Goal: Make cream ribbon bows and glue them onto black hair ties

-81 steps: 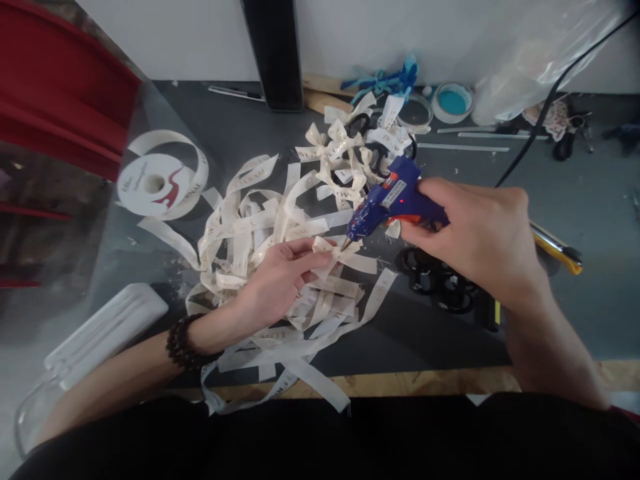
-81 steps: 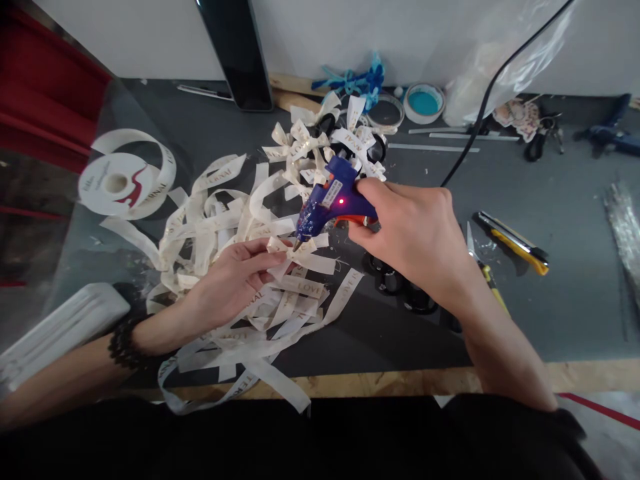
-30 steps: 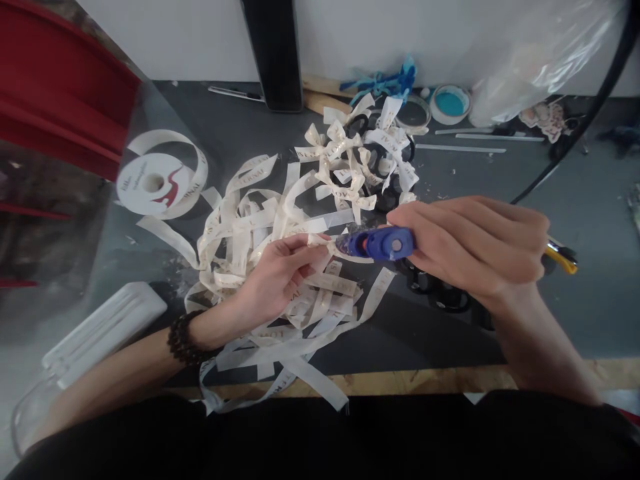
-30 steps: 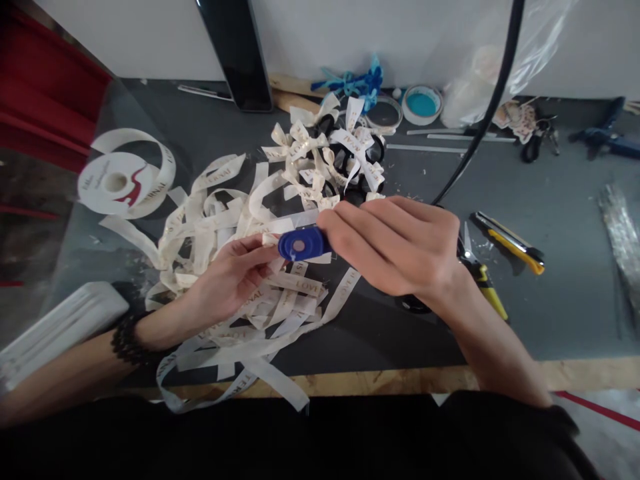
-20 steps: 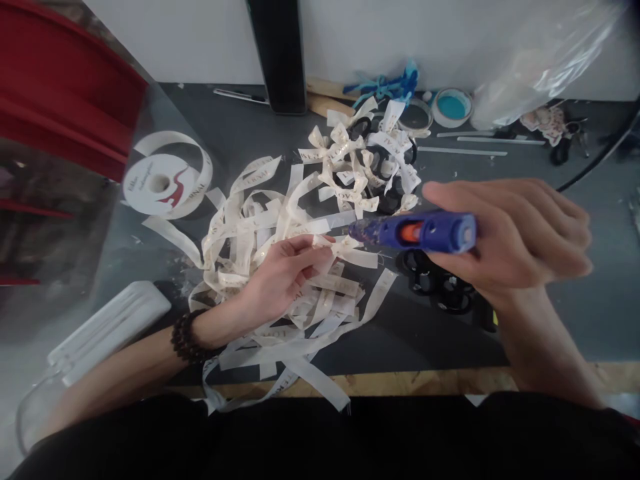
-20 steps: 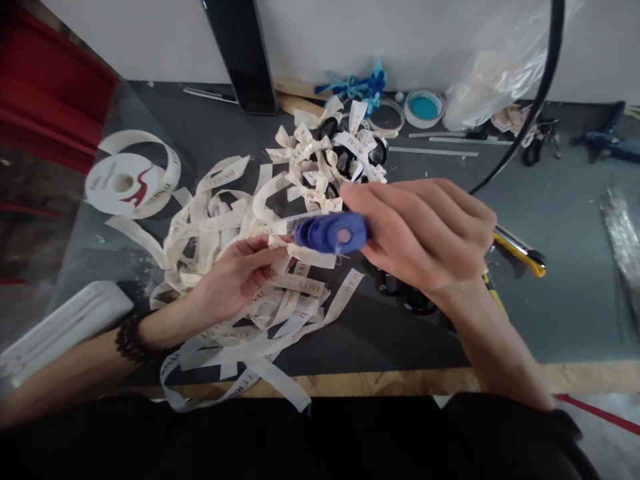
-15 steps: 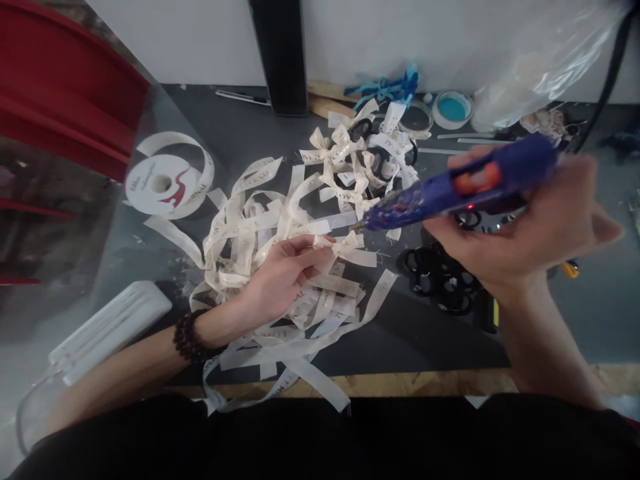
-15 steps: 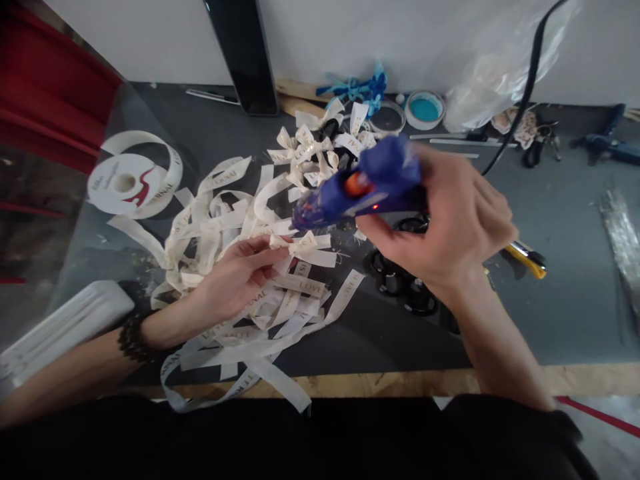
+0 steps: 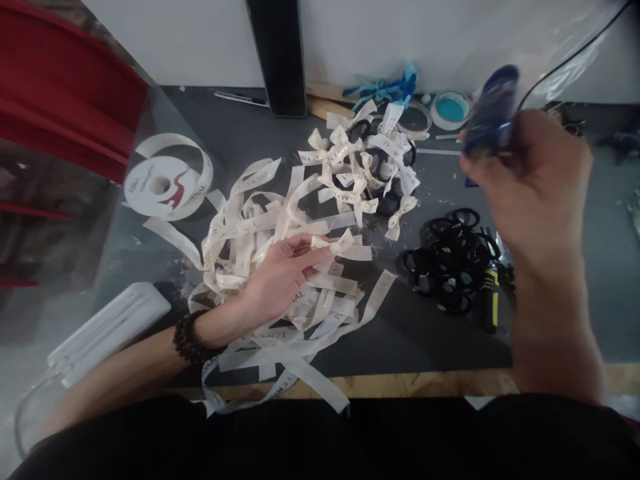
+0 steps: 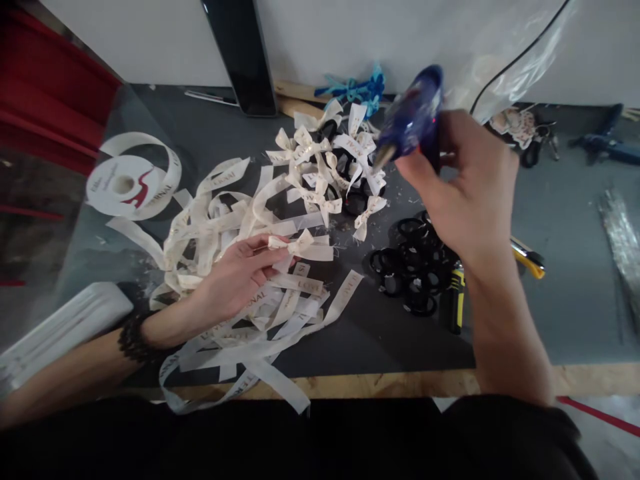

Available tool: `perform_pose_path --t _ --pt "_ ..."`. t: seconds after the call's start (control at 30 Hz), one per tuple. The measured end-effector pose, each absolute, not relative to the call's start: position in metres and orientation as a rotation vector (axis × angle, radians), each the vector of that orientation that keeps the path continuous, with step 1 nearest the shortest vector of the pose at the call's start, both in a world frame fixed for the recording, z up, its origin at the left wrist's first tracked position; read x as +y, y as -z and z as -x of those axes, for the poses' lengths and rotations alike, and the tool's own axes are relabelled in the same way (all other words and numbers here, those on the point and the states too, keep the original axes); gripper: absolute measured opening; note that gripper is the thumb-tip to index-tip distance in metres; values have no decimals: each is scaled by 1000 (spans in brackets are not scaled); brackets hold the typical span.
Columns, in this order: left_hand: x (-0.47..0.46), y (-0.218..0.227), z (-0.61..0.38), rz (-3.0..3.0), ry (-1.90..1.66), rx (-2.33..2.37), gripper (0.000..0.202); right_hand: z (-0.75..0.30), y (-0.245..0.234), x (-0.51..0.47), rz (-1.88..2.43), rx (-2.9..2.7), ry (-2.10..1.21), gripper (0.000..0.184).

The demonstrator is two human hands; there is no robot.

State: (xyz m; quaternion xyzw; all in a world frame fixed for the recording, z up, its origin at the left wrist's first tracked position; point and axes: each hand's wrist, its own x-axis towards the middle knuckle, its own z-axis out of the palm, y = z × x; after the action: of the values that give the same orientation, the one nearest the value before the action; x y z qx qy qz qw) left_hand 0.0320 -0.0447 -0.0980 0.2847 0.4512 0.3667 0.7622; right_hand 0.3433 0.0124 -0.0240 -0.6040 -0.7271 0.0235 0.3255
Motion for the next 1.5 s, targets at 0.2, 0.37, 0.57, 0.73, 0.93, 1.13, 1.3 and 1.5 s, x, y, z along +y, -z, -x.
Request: perform_pose_path --t 0.2,0.37,0.57,0.73,0.93,1.13,1.3,1.5 --pt "-46 101 -32 -626 -814 1017 18 -368 24 30 1990 -2264 99 40" --pt "-47 100 -31 -628 -802 1019 20 -375 39 39 2320 -2176 171 49" --pt "-46 99 -31 -604 -783 1000 17 -367 54 43 2580 -2191 178 39" --pt "-47 100 -31 -608 -769 986 15 -369 64 47 2619 -2187 186 39" --pt "-48 98 -30 -617 -736 1020 17 -376 59 49 2641 -2231 84 44" --pt "-46 94 -32 -631 -731 980 17 -375 32 35 2452 -2267 129 33" --pt "-44 95 -33 -602 -718 952 19 -358 22 21 1856 -2732 -678 8" --pt "-45 93 -33 -585 -717 923 20 -337 38 7 1643 -3013 -795 21"
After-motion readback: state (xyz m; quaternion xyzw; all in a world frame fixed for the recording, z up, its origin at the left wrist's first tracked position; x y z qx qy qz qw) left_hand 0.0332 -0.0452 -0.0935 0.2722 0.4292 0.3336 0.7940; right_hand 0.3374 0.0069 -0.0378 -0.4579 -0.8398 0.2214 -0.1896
